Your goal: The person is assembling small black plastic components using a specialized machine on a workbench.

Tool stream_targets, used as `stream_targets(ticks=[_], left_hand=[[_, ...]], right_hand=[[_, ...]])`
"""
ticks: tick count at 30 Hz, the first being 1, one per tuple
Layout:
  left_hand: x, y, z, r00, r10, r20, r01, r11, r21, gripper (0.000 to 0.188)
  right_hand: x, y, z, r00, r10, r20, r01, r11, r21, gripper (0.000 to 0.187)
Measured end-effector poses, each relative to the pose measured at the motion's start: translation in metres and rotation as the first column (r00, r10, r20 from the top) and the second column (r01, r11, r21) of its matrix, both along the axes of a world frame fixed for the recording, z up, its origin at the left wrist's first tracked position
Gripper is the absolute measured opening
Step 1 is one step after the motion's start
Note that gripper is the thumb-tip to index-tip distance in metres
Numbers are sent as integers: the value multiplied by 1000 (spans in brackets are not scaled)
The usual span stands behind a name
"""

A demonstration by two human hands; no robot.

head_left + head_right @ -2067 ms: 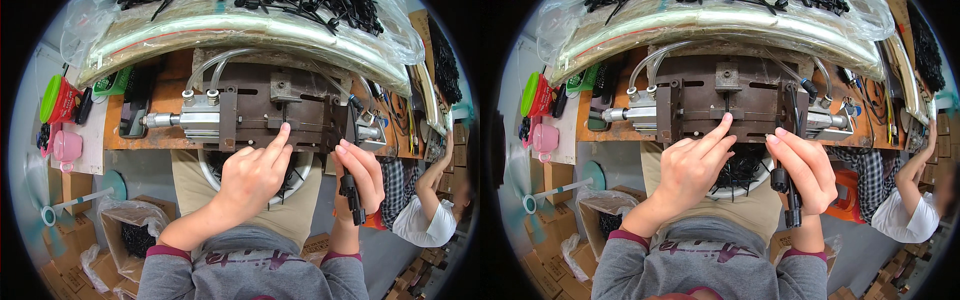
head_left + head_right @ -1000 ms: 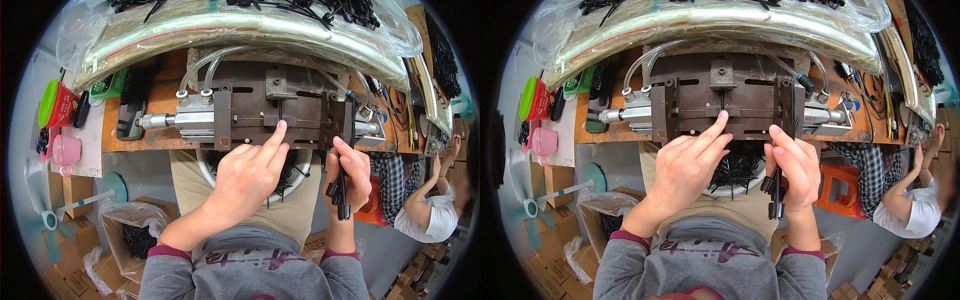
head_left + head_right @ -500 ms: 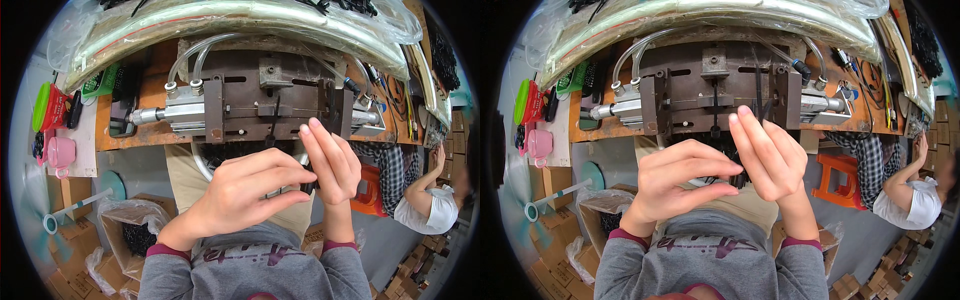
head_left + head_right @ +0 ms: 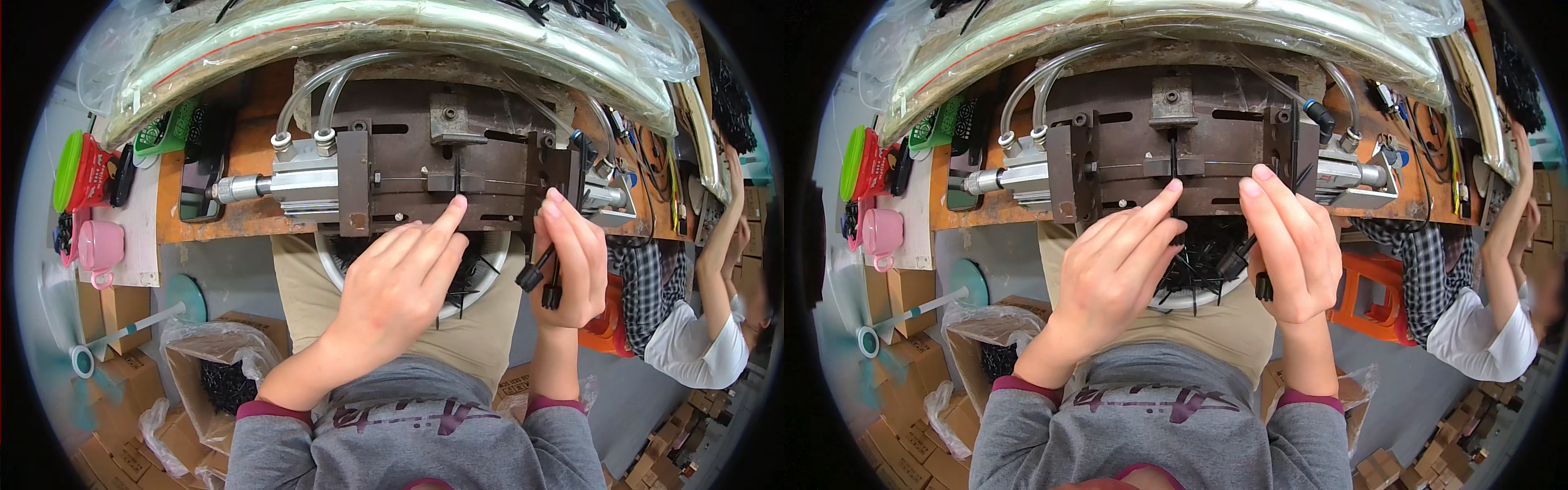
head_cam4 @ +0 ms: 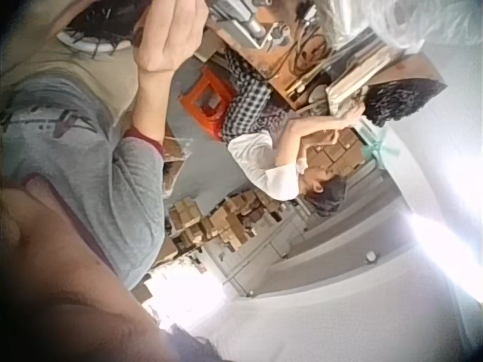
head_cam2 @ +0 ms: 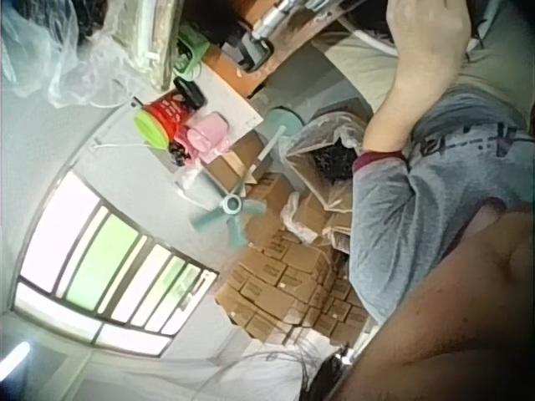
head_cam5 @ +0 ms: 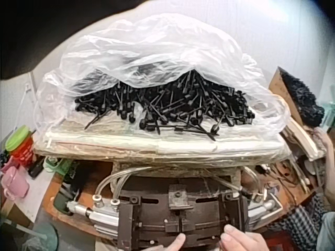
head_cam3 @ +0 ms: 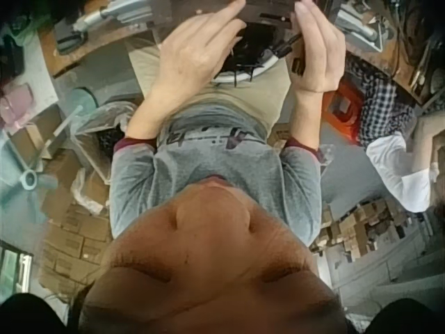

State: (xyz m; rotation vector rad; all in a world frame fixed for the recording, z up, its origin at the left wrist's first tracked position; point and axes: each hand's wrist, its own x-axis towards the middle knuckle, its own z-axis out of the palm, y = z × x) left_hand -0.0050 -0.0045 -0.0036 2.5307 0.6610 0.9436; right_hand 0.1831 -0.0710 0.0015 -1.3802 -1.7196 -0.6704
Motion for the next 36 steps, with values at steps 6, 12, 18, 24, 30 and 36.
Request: stream_targets(ticks=[6,12,18,24,30,36], left_hand=[[4,6,7,991,30,-132,-25,999,42,26],[1,7,7,988,35,-148,-33,999,17,29],[-4,-6,20,924,-173,340,306,867,-392,39],[-9,-7,17,971,-57,231,106,972,-208,32],[3,-2,-3,999,30,-13,-30,999,30,27],[6,4,5,992,50,-113,-45,998,49,25]], right_hand=[[7,-10,-5,979,120,-164,-126,992,-22,39],[-1,-14,1,995,51,-92,-49,999,14,32],[-12,-18,0,989,141,-42,-144,987,-75,32],[-14,-11,8,994,111,-11,-112,988,-110,31],[-11,-12,4,992,-11,-124,4,999,-54,27],[-8,-20,-5,960,104,-261,-107,994,2,33]])
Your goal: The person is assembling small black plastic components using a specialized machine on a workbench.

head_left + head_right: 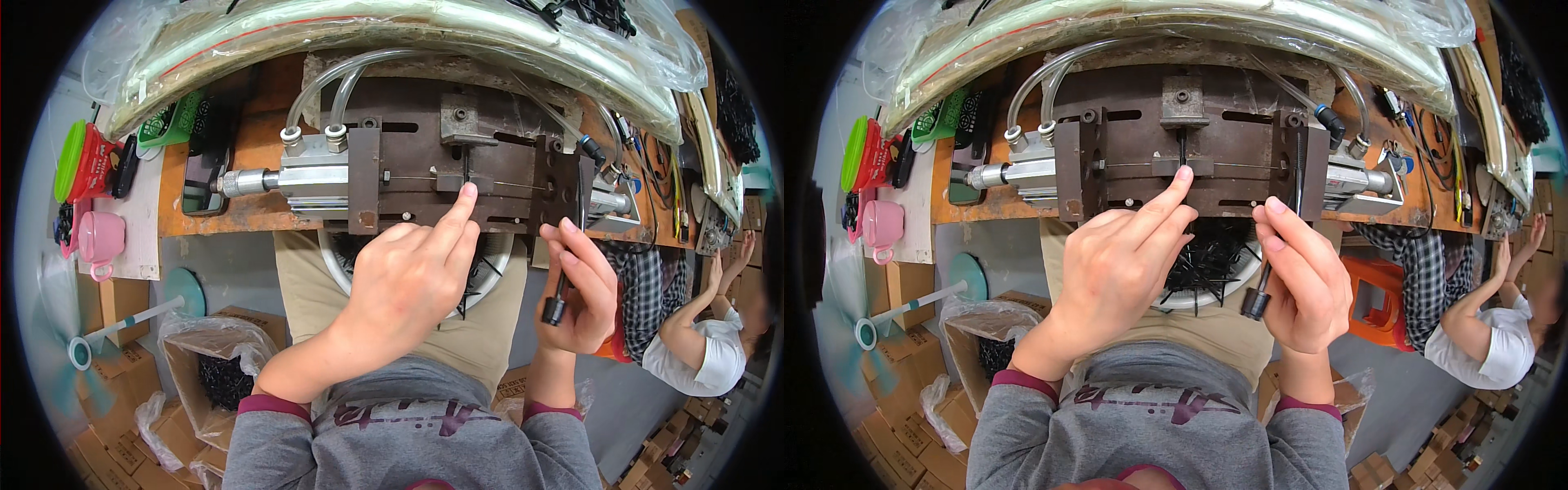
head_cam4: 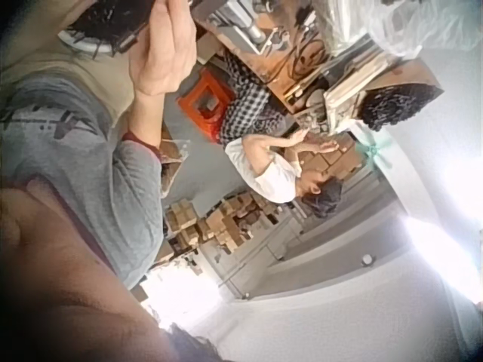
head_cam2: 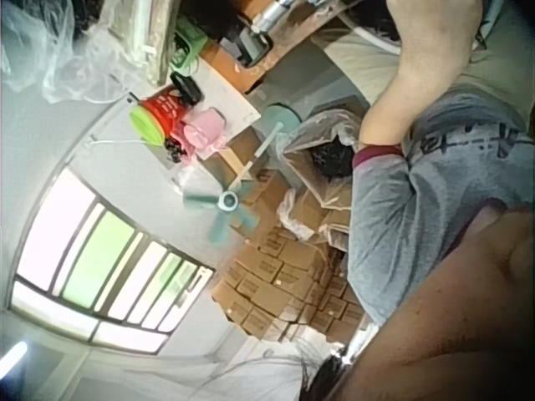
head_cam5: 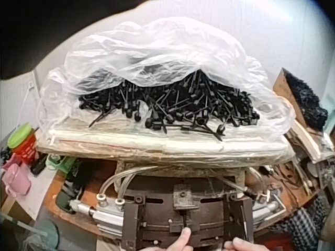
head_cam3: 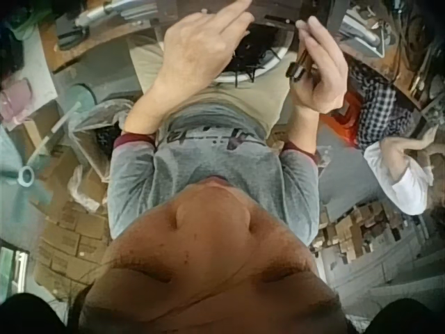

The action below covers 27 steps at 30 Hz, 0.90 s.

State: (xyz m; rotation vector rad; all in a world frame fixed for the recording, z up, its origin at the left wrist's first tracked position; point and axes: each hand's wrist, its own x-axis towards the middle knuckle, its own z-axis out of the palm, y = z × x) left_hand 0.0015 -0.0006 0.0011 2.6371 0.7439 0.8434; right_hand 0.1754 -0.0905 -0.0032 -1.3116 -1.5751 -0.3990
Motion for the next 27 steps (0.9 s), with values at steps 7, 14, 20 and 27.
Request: stream_targets(ticks=[7,14,20,27], left_hand=[[-4,2,7,991,-40,125,64,980,-190,32],[-15,-10,15,872,-153,466,352,856,-379,37],[-9,-3,-2,982,-28,187,39,998,-54,32],[2,0,-3,999,23,30,-24,1000,13,29]], right_hand=[[0,0,6,988,-45,145,44,999,10,26],[-13,3,10,987,49,154,-35,995,-94,29],[-4,5,5,999,20,-47,-22,998,-52,44],[-7,1,2,995,24,-99,-33,996,-88,49]])
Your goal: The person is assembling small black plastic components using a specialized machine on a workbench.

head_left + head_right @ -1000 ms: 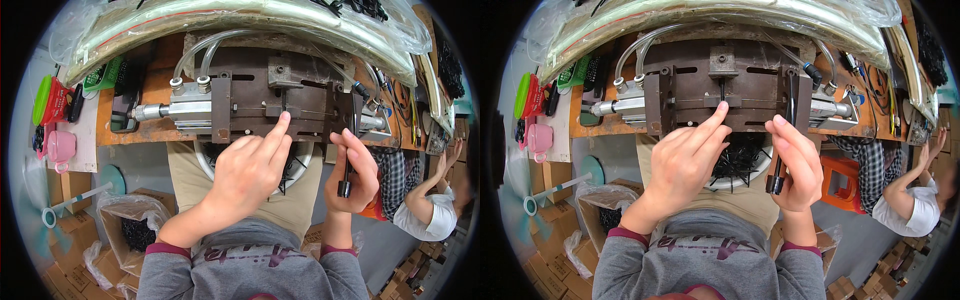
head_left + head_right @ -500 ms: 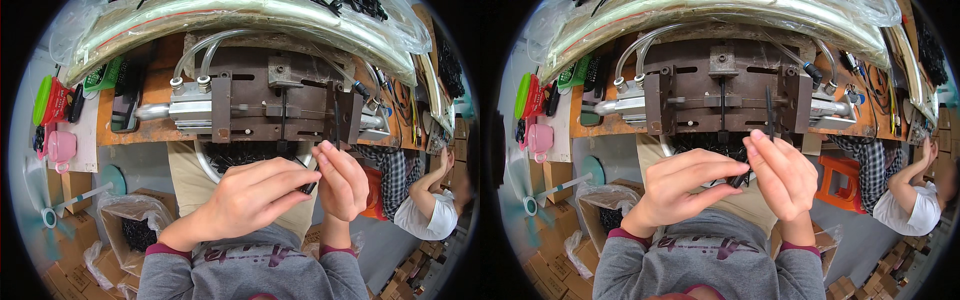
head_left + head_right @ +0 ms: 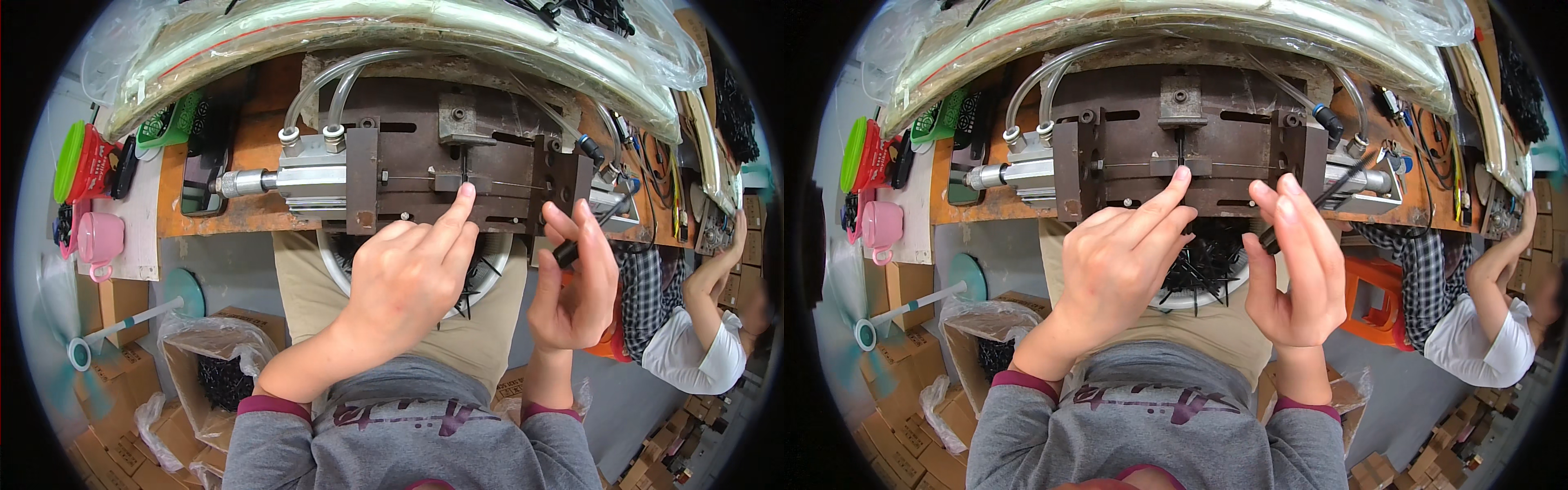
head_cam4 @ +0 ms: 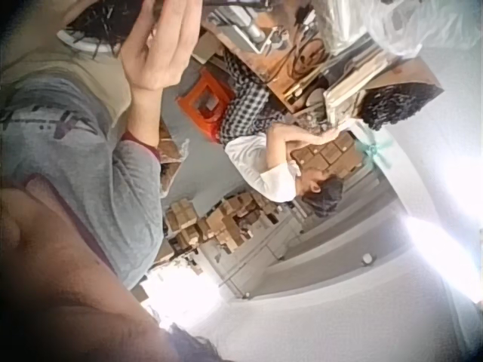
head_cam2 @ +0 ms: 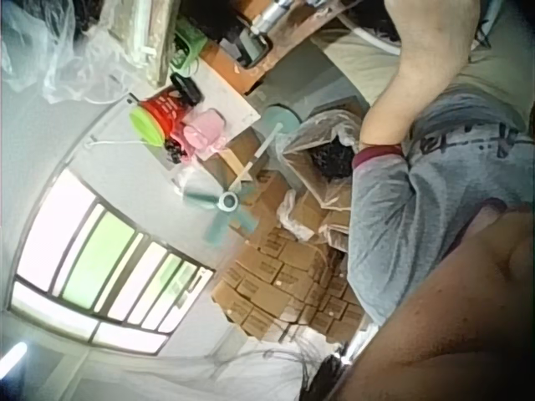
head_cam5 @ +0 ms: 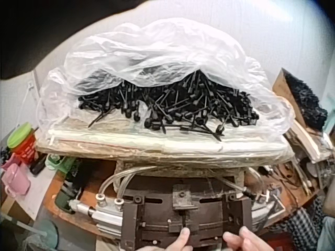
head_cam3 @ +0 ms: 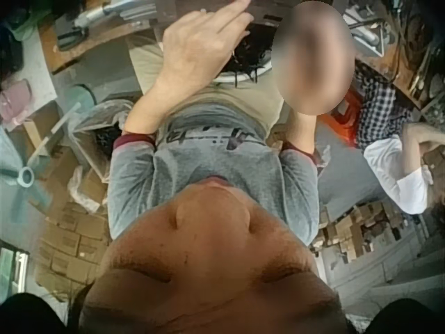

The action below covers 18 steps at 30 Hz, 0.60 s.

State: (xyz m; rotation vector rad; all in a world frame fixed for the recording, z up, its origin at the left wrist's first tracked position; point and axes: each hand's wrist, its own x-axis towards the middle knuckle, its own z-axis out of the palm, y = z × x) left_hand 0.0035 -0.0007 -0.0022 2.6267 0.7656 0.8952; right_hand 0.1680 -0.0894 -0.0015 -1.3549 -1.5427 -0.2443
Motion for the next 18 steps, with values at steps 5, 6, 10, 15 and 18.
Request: stream_targets(ticks=[5,6,10,15,18], left_hand=[[-2,0,1,999,-7,-38,7,1000,-9,29],[-3,0,3,999,-8,-54,7,1000,-13,29],[-6,6,19,996,-73,-49,68,993,-94,28],[-12,45,69,985,-140,100,146,987,-59,26],[4,94,90,960,-91,263,19,964,264,23]], right_hand=[[-3,2,0,945,123,-302,-109,992,62,44],[1,0,4,968,97,-233,-104,994,-17,41],[-3,-2,13,999,24,-36,-30,985,-172,31],[-6,-3,15,999,11,49,3,963,-269,28],[-8,1,4,999,28,42,-13,945,-326,25]])
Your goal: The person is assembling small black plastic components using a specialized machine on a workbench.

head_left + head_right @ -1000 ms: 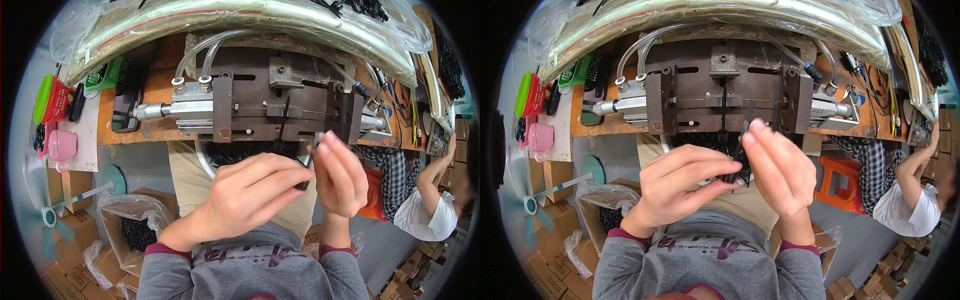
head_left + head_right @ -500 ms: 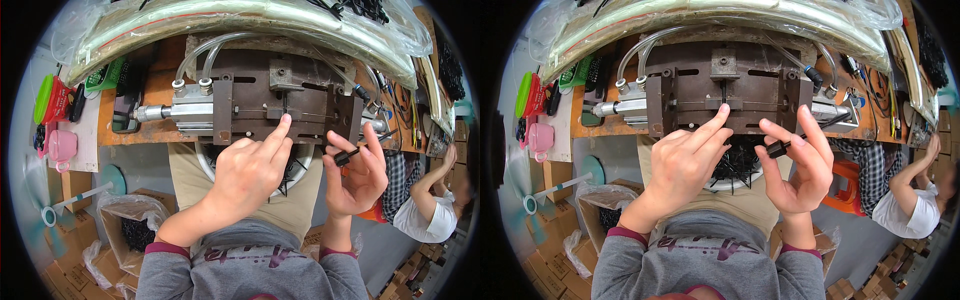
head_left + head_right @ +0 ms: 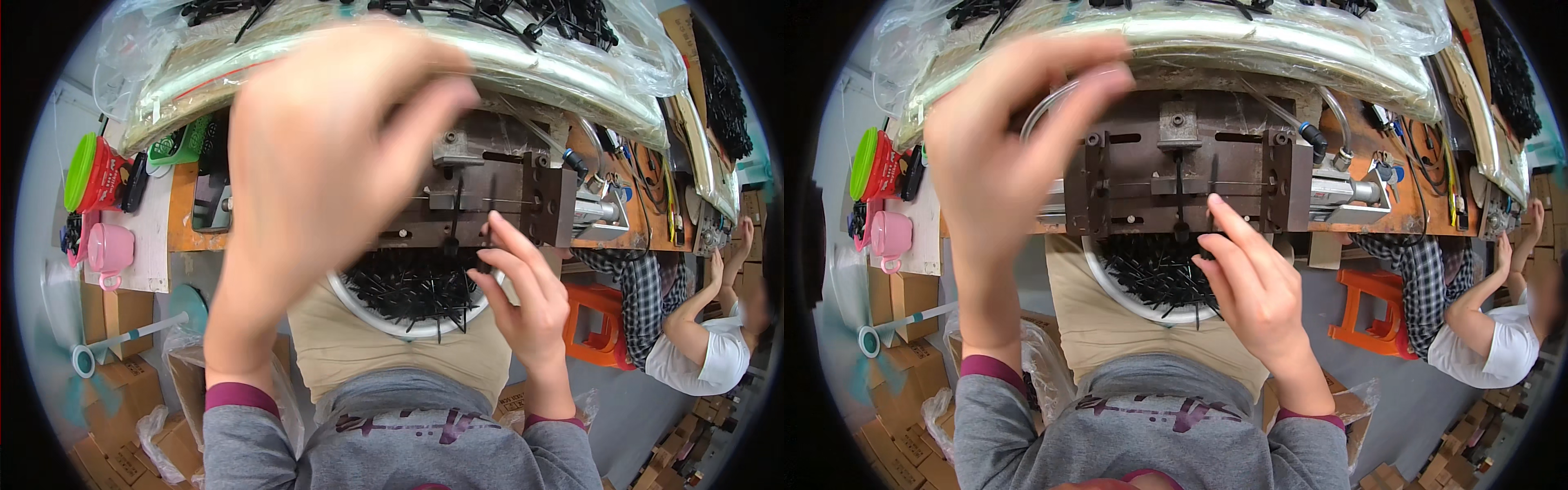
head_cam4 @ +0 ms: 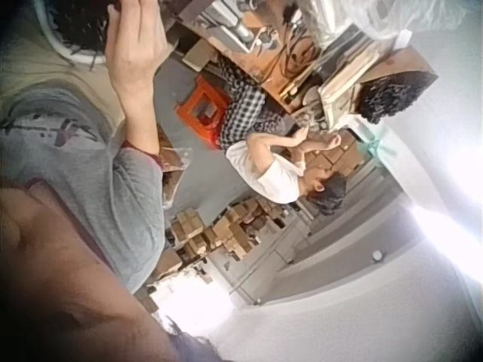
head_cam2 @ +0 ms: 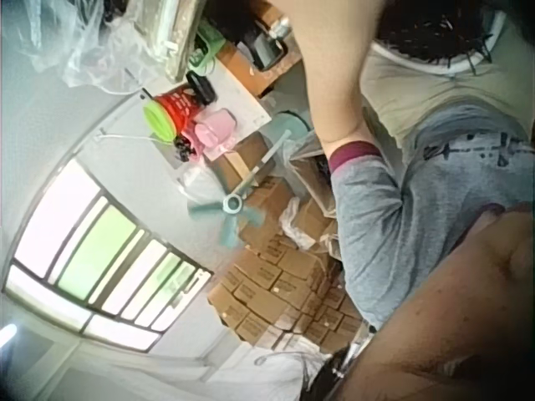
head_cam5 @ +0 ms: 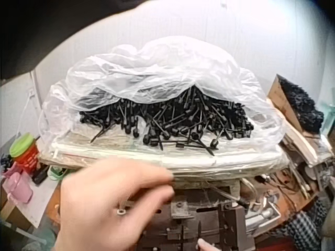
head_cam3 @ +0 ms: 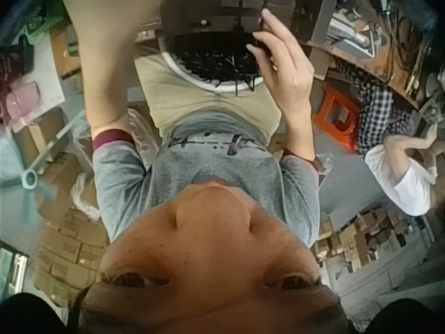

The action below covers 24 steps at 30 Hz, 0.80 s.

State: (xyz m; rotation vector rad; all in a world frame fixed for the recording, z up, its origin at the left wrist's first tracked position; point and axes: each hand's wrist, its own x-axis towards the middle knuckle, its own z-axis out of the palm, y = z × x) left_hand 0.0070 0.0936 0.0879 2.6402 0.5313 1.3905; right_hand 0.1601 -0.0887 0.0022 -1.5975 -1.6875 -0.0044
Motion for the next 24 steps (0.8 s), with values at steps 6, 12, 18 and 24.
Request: stream_targets(ticks=[6,12,18,24], left_hand=[[21,79,12,945,221,-239,-244,968,-68,24],[33,86,31,915,13,-404,-157,932,-327,29],[20,91,30,950,-131,-283,-6,899,-437,28],[1,66,50,993,33,-117,-80,903,-423,29]], right_hand=[[-10,17,-1,959,86,271,-72,996,-61,22],[-13,20,3,952,50,303,-24,996,-89,26],[-10,21,21,965,107,240,-63,981,-186,29],[24,56,69,995,13,100,-33,979,204,18]])
